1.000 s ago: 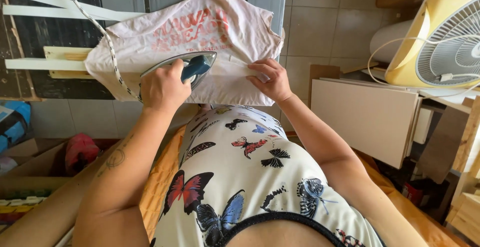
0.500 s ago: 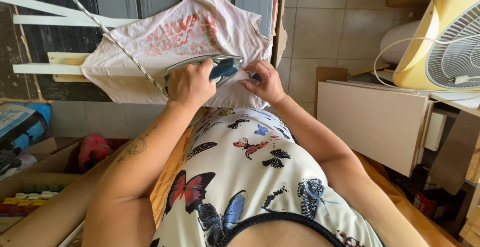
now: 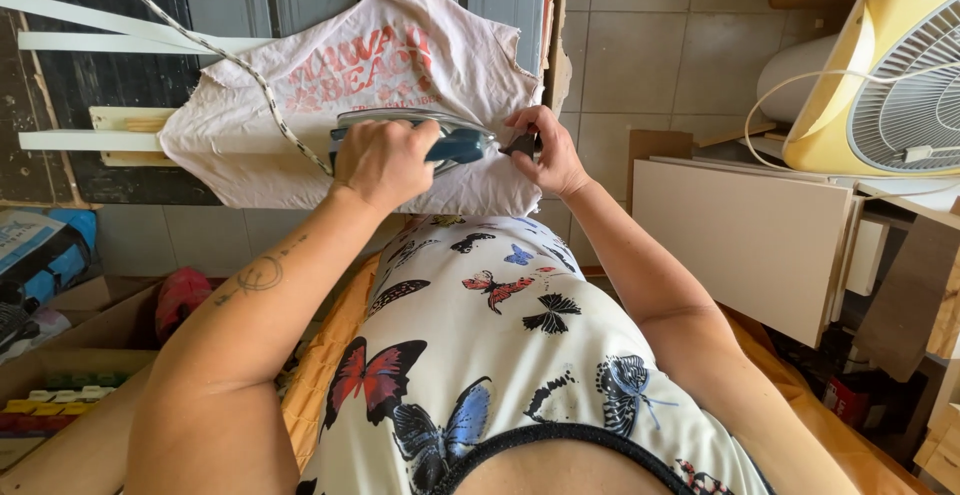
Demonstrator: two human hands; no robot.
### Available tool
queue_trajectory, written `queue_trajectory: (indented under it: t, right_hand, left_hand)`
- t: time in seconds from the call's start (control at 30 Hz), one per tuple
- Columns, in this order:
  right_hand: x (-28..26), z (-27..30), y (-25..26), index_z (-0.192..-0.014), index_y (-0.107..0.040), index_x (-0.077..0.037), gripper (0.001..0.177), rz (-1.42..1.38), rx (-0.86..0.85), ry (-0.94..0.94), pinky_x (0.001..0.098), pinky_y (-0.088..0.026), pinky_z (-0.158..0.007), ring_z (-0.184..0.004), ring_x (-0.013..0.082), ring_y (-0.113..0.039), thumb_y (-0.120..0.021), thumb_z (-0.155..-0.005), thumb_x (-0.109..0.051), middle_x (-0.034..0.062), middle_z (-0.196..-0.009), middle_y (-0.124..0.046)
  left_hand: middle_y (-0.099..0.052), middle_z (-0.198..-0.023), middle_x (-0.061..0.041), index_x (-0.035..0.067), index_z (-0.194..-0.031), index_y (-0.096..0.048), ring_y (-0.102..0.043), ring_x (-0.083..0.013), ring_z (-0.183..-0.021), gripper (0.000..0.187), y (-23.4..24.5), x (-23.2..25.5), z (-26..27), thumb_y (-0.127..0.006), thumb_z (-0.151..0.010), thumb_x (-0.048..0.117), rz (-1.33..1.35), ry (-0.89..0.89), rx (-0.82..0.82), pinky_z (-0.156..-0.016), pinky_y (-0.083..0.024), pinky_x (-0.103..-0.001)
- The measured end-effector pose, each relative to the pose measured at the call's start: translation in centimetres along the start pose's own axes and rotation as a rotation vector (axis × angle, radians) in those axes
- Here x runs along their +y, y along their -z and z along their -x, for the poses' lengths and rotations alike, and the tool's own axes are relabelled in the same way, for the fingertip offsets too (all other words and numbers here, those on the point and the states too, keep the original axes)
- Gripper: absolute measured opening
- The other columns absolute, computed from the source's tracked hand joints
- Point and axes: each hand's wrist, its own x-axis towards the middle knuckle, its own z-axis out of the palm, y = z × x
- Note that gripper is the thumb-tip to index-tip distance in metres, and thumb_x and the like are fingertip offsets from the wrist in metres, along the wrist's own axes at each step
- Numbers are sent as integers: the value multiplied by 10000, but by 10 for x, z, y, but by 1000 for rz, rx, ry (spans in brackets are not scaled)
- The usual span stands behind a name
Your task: Applying heat-activated edge banding to the edges of wooden boards using a clothes iron on a workshop table.
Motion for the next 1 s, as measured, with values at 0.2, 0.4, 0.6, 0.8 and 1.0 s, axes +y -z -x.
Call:
queue_trajectory:
  t: [0.2, 0.4, 0.6, 0.8, 1.0]
  right_hand:
    - [-1, -1, -1, -1105, -592, -77, 381, -10, 28, -39, 384, -538, -877, -978, 321, -713, -761, -764, -91, 150, -1121, -751]
    - [5, 0, -3, -1102, -611, -82, 346, -20, 40, -41, 346, -533, -893, -982, 284, -710, -744, -782, -69, 126, -1111, -760]
    - [8, 3, -4, -1101, -616, -81, 301, -42, 61, -85, 355, -539, -889, -960, 274, -700, -702, -816, -37, 133, -1093, -763]
    - [5, 1, -5, -1108, -616, -82, 283, -22, 63, -70, 344, -535, -887, -965, 256, -691, -682, -839, -25, 112, -1089, -760]
    - [9, 3, -6, -1101, -628, -84, 282, -38, 81, -83, 337, -539, -886, -956, 252, -693, -696, -841, 5, 111, -1083, -771]
  left_hand:
    - [-699, -640, -103, 165, -978, -693, -750, -292, -621, 96, 4, 5, 7, -720, -889, 140, 44, -129, -66, -697, -621, -437]
    - [-648, -603, -66, 178, -1056, -698, -693, -234, -572, 115, -15, 2, -1, -704, -949, 136, 46, -89, -61, -702, -617, -415]
    - [-670, -621, -80, 179, -1066, -714, -709, -241, -594, 126, -6, 0, 9, -705, -950, 130, 54, -120, -105, -708, -619, -413]
    - [-674, -638, -102, 170, -1022, -685, -727, -284, -613, 167, -9, 5, -2, -783, -888, 182, 36, -79, -50, -700, -626, -456]
    - [-704, -655, -113, 183, -1000, -695, -741, -274, -629, 86, -1, 0, 11, -742, -930, 168, 24, -89, -79, -728, -628, -430]
